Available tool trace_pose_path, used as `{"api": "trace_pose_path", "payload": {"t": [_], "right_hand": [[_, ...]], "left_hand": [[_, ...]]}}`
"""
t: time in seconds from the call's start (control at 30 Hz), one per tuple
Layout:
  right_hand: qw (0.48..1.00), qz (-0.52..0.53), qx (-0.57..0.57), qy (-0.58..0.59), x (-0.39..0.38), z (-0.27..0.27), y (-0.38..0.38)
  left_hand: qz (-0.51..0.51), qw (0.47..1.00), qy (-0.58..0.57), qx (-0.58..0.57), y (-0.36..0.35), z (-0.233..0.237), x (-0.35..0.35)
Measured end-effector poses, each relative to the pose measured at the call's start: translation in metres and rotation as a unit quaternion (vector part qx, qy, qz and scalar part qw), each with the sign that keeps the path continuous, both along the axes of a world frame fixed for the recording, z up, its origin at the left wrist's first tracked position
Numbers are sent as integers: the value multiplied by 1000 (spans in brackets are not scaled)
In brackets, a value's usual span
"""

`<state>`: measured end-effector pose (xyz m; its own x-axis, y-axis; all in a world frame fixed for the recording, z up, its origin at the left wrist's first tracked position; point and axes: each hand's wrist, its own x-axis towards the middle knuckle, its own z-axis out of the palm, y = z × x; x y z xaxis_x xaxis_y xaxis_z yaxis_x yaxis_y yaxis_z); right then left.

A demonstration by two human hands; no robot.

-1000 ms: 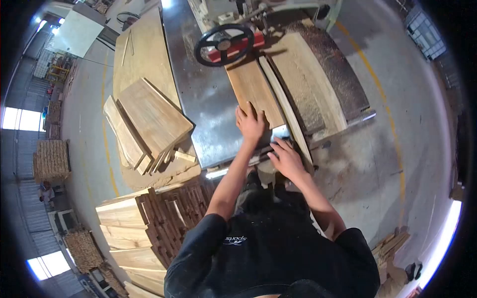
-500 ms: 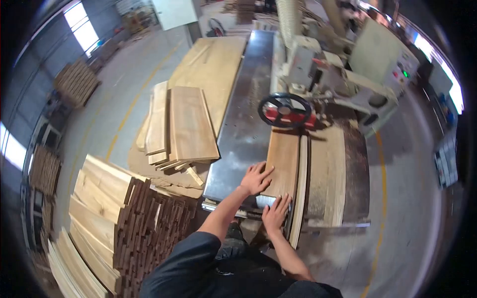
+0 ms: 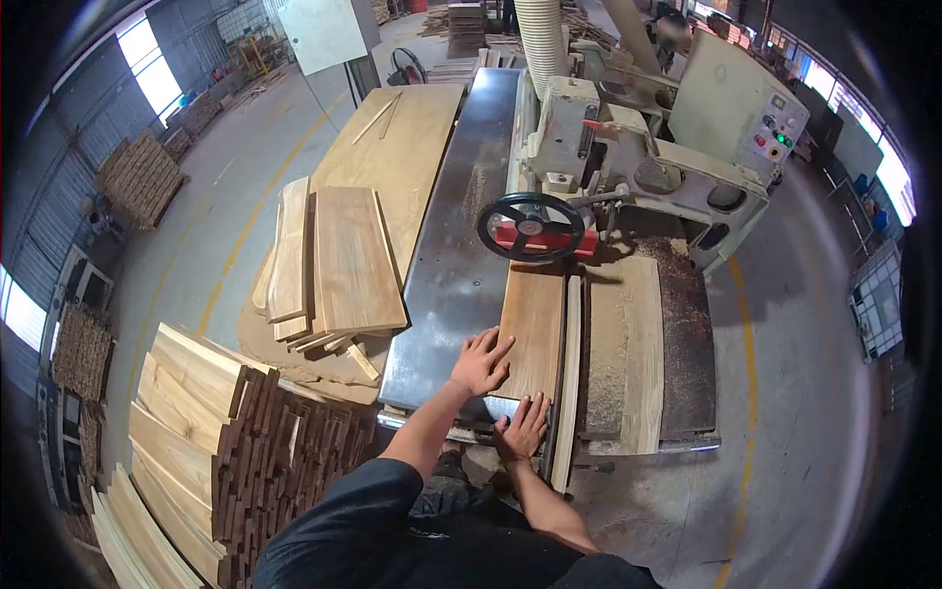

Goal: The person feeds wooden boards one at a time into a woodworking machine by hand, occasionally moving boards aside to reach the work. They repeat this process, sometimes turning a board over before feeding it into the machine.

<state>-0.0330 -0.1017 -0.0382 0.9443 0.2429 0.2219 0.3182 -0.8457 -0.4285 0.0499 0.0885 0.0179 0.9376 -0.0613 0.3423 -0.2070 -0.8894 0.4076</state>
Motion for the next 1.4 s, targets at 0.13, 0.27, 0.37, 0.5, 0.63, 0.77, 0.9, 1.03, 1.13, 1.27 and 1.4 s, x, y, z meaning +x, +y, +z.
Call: {"api": "trace_pose_path", "payload": {"t": [0.13,0.27,0.37,0.5,0.63,0.77,0.9,1.03,1.13,1.27,1.4], "right_hand": [[1000,1,10,-27,1,-3,1],[1000,-4,3,-13,0,-4,-1],[998,-5,-2,-60,3,-10,-1],[995,-11,-25,-98,1,-11,0],[997,-16,-10,-76,2,1,0],[998,-16,-19,-50,-3,5,1],[998,-16,-8,-58,0,6,1],[999,-16,-11,-49,-2,6,1],[999,-20,-9,-37,-3,6,2],[1000,-22,-17,-14,-4,8,2],[999,-20,-10,-30,-4,7,2]], "left_hand": [[0,1000,-1,0,0,0,0],[2,1000,-1,-8,0,-2,-1],[4,1000,-3,-11,0,-3,0],[0,1000,-2,-21,1,-3,1],[89,996,-15,3,-8,-10,2],[96,995,18,14,-9,-9,-1],[98,995,22,-1,-10,-6,-1],[108,994,11,18,-10,-9,-2],[117,993,12,12,-11,-7,-2],[112,994,4,1,-9,-7,-3],[114,993,-6,-10,-10,-9,-3]]}}
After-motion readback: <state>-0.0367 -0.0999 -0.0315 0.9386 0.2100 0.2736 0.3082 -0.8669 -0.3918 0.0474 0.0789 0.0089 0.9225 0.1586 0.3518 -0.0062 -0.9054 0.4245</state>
